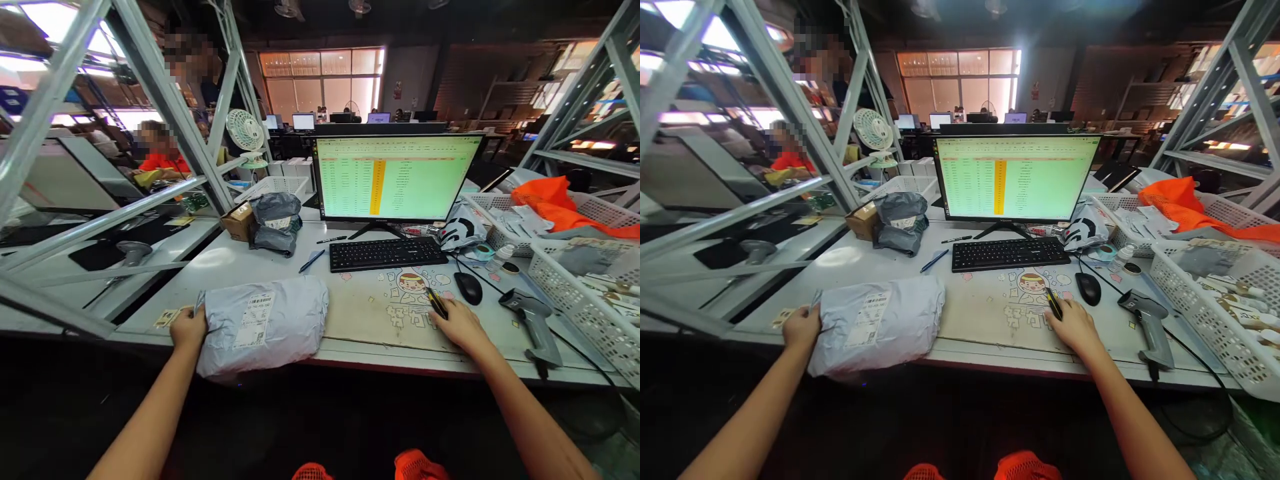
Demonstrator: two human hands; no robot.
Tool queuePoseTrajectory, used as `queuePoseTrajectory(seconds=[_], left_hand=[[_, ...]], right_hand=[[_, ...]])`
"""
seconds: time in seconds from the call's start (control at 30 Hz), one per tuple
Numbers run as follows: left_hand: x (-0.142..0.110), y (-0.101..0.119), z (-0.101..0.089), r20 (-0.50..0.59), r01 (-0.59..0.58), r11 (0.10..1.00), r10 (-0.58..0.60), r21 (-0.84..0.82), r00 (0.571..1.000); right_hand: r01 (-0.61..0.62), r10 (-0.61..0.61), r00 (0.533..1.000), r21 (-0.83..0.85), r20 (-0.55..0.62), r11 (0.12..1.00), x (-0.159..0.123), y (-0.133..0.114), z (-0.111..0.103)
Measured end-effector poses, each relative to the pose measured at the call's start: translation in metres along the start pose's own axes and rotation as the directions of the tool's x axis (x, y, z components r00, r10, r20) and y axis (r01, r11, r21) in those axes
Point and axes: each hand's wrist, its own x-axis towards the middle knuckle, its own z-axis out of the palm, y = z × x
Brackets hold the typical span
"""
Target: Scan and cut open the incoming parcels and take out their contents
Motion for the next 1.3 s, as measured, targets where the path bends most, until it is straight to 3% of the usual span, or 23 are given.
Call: queuePoseTrajectory(seconds=[0.13, 0.27, 0.37, 0.47, 0.57, 0.63, 0.73, 0.83, 0.9, 1.0, 1.07, 1.1, 1.17, 1.23, 1.3], left_hand=[[-0.003, 0.045, -0.020, -0.008, -0.108, 0.993, 0.108, -0.049, 0.994], [-0.009, 0.131, -0.060, -0.001, -0.324, 0.939, 0.326, -0.113, 0.945], [-0.032, 0.212, -0.098, -0.022, -0.626, 0.759, 0.633, -0.179, 0.774], [-0.066, 0.282, -0.123, -0.046, -0.834, 0.542, 0.835, -0.102, 0.548], [-0.099, 0.325, -0.119, 0.016, -0.926, 0.378, 0.926, 0.003, 0.378], [-0.115, 0.338, -0.106, 0.098, -0.942, 0.332, 0.937, 0.053, 0.335], [-0.126, 0.338, -0.086, 0.135, -0.938, 0.344, 0.928, 0.041, 0.346], [-0.118, 0.324, -0.083, 0.126, -0.916, 0.400, 0.910, -0.022, 0.395], [-0.103, 0.311, -0.090, 0.154, -0.879, 0.476, 0.869, 0.000, 0.470], [-0.077, 0.289, -0.105, 0.233, -0.768, 0.634, 0.737, 0.086, 0.634], [-0.066, 0.277, -0.114, 0.251, -0.700, 0.713, 0.670, 0.043, 0.699], [-0.063, 0.273, -0.117, 0.247, -0.684, 0.729, 0.664, -0.007, 0.706], [-0.067, 0.270, -0.122, 0.219, -0.703, 0.706, 0.702, -0.085, 0.678], [-0.079, 0.275, -0.124, 0.196, -0.762, 0.643, 0.760, -0.083, 0.620], [-0.097, 0.286, -0.124, 0.173, -0.806, 0.592, 0.796, -0.017, 0.580]], right_hand=[[-0.056, 0.066, 0.988, 0.076, -0.137, 0.996, -0.033, 0.022, 0.023], [-0.053, 0.099, 0.970, 0.201, -0.224, 0.978, -0.041, 0.025, 0.027], [-0.105, 0.180, 0.964, 0.340, -0.197, 0.935, -0.051, 0.026, 0.020], [-0.208, 0.318, 0.933, 0.467, -0.170, 0.859, -0.063, 0.030, 0.012], [-0.224, 0.408, 0.888, 0.572, -0.215, 0.789, -0.069, 0.033, 0.007], [-0.201, 0.431, 0.873, 0.636, -0.228, 0.745, -0.070, 0.035, 0.004], [-0.136, 0.404, 0.886, 0.706, -0.228, 0.695, -0.070, 0.038, 0.001], [-0.106, 0.375, 0.900, 0.721, -0.224, 0.685, -0.069, 0.040, 0.001], [-0.110, 0.375, 0.902, 0.724, -0.216, 0.681, -0.069, 0.043, 0.003], [-0.122, 0.380, 0.902, 0.723, -0.205, 0.680, -0.067, 0.046, 0.007], [-0.123, 0.383, 0.899, 0.717, -0.212, 0.686, -0.065, 0.046, 0.008], [-0.110, 0.373, 0.902, 0.717, -0.220, 0.689, -0.064, 0.044, 0.006], [-0.034, 0.312, 0.914, 0.717, -0.259, 0.697, -0.065, 0.035, -0.005], [0.136, 0.177, 0.914, 0.690, -0.364, 0.711, -0.069, 0.018, -0.029], [0.374, -0.022, 0.858, 0.595, -0.513, 0.711, -0.079, -0.006, -0.064]])
